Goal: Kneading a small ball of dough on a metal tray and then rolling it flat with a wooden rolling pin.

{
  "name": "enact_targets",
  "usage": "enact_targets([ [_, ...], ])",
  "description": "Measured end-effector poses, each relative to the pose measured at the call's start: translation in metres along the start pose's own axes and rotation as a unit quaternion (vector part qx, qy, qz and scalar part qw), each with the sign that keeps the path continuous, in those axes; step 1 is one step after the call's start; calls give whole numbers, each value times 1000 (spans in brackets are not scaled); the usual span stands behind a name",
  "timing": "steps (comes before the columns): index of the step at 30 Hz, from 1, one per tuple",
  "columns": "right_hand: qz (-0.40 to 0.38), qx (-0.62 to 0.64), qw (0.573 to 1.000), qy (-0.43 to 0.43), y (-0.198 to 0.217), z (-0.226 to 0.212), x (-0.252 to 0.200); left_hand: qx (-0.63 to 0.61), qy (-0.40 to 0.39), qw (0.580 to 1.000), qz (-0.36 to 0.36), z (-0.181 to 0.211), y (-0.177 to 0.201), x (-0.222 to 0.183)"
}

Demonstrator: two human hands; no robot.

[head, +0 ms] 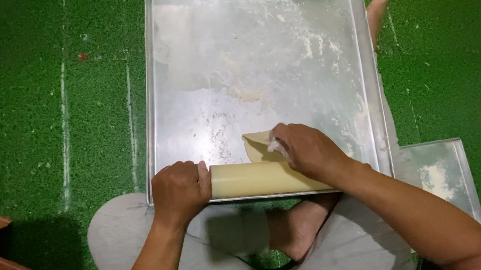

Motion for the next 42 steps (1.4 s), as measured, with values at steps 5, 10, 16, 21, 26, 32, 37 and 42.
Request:
enact_targets([
  [5, -43, 78, 995, -49, -3, 2, 36, -25, 37, 998, -38, -1, -2, 2],
  [10, -72, 16, 997, -20, -2, -7, 39, -24, 35, 998, -49, -3, 0, 3],
  [16, -113, -25, 993, 35, -9, 25, 29, 7, -46, 997, 62, 1, 7, -2],
  [21, -102, -66, 978, 171, -2, 21, 27, 10, -73, 988, 135, -1, 20, -1],
  [26, -117, -127, 956, 236, -34, 26, 35, -24, -86, 981, 171, -26, 19, -14],
  [32, -62, -47, 970, 231, -37, 36, 30, -52, -93, 985, 134, -15, 27, -18],
  [37, -13, -21, 986, 167, -27, 24, 18, -4, -154, 979, 134, 6, 36, -4],
  [42, -12, 85, 996, -28, -41, 63, 54, 8, -148, 983, 107, 5, 35, -1],
])
Point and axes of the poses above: each hand's wrist, its own x-axis towards the middle knuckle, its own y-axis out of the back of the hand, z = x × y, the point moved 3 cm from there along x, towards the middle knuckle, and after that the axes turned 12 degrees about -y, right-handed, at the moved point
